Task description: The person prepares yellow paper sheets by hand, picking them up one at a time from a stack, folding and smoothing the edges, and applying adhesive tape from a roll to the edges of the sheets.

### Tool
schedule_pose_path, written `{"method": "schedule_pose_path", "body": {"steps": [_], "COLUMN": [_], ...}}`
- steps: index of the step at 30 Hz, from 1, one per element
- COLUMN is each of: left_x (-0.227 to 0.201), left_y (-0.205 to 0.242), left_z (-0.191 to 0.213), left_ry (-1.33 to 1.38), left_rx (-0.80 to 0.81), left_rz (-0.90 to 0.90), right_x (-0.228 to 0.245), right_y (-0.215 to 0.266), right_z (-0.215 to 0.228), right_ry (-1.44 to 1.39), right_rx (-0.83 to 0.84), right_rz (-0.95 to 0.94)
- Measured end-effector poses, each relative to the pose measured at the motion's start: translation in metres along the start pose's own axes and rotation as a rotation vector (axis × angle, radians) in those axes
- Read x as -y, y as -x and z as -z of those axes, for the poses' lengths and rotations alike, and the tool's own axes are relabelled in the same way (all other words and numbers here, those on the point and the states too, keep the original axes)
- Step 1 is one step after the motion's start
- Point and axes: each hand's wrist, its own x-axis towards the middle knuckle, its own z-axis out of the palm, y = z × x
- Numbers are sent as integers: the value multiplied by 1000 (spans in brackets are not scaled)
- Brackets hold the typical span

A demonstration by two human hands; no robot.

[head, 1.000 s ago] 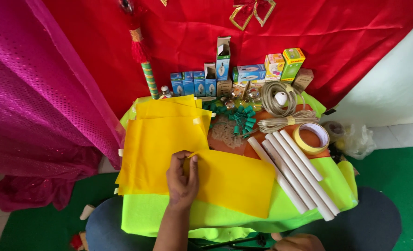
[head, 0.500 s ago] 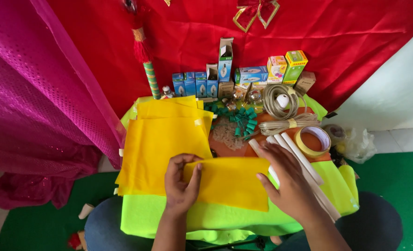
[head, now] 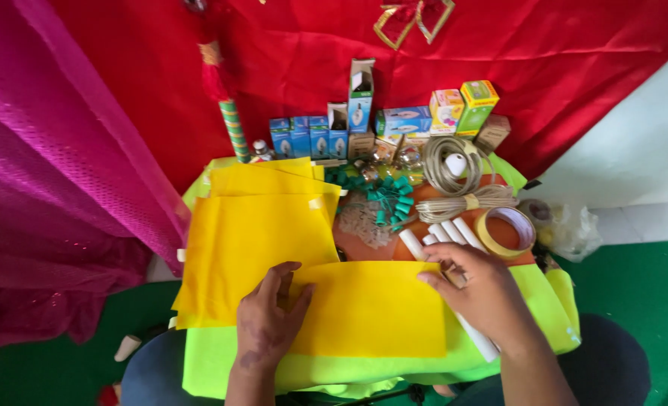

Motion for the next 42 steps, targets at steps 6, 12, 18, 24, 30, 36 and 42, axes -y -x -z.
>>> {"method": "schedule_pose_path", "body": {"steps": [6,12,18,24,30,36,42], "left_x": [13,4,-16,-16,-81,-127,-101], "left_y": [2,-1,-1,-1,0,-9,2], "left_z": [-15,-10,-2,-1,18,10,-18], "left_ry": [-209,-205,-161,-130,242,698,768], "left_rx": [-81,-186,-247,-285,-191,221,110], "left_rz": [-131,-367,-411,-445,-461,-536,-461], "right_x": [-11,-60,-85,-41,-40,8,24], "right_y": [-18,-23,-14,10,24,22,23], "right_z": [58,70,56,79,26,-41,-63], "right_ry": [154,447,413,231,-446,-807,-640], "right_rx": [-169,-196,-225,-282,-230,0,-65], "right_rz": [45,-178,0,168,17,20,146]}}
